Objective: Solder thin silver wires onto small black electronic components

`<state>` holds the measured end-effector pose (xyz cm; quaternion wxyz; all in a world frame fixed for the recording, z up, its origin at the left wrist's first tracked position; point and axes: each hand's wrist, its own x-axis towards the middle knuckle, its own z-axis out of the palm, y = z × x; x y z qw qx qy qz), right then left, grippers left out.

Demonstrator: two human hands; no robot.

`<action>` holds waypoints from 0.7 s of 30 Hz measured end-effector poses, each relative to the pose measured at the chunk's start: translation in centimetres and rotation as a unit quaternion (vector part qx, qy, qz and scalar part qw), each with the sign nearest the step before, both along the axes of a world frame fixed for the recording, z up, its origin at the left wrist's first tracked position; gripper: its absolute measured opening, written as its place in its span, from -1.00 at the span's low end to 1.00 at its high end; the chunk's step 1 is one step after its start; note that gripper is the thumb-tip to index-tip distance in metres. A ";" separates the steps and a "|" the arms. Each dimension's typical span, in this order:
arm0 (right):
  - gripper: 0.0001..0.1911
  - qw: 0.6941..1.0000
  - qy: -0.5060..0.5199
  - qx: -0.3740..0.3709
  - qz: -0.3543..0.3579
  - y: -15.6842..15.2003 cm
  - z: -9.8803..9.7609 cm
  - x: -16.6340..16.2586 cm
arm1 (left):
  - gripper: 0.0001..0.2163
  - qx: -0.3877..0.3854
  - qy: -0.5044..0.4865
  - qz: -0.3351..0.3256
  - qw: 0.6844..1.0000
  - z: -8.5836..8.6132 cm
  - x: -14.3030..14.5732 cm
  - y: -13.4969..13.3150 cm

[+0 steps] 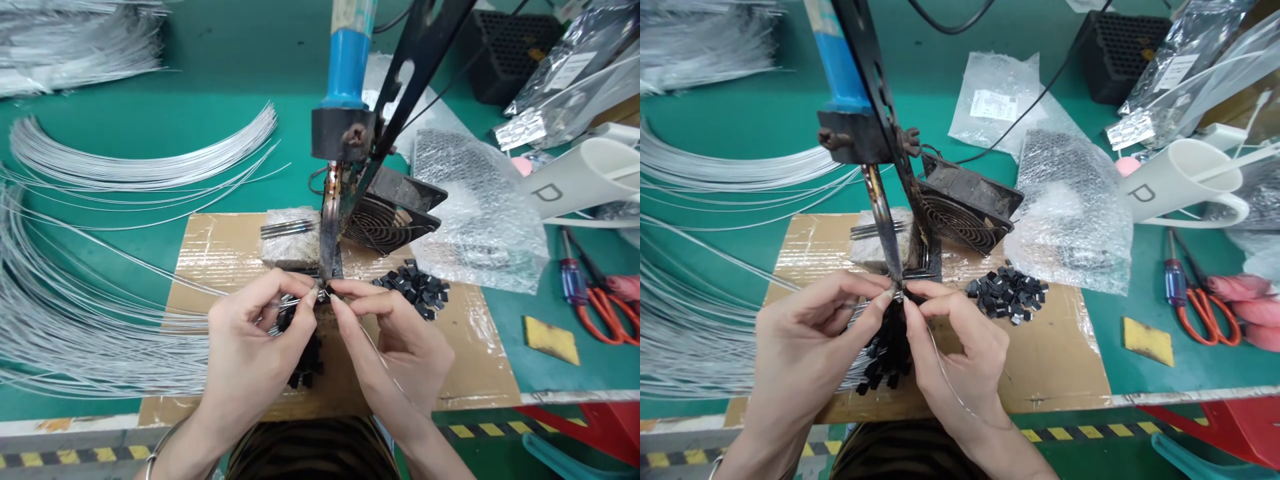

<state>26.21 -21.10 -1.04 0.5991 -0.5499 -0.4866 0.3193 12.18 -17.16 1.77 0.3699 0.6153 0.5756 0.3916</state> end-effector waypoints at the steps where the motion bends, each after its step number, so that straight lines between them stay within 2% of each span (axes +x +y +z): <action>1: -0.79 1.000 -0.001 0.003 -0.002 0.0 0.0 0.0 | -0.88 0.000 0.001 0.000 1.000 0.0 0.0 0.0; 7: -0.76 1.000 -0.018 0.019 -0.010 0.1 0.0 0.0 | -0.88 0.003 0.005 -0.004 1.000 0.1 0.1 0.1; 17: -0.80 1.000 0.002 -0.005 0.010 -0.3 -0.3 0.1 | -0.89 -0.033 -0.017 -0.010 0.999 -0.2 0.1 0.0; 19: -0.84 1.000 0.008 -0.013 -0.008 -0.2 -0.1 0.1 | -0.90 -0.043 -0.020 -0.007 0.999 -0.3 0.0 -0.1; 21: -0.90 0.997 -0.003 -0.040 -0.071 -0.2 0.0 0.5 | -0.90 -0.046 -0.023 -0.002 0.999 -0.5 -0.2 -0.2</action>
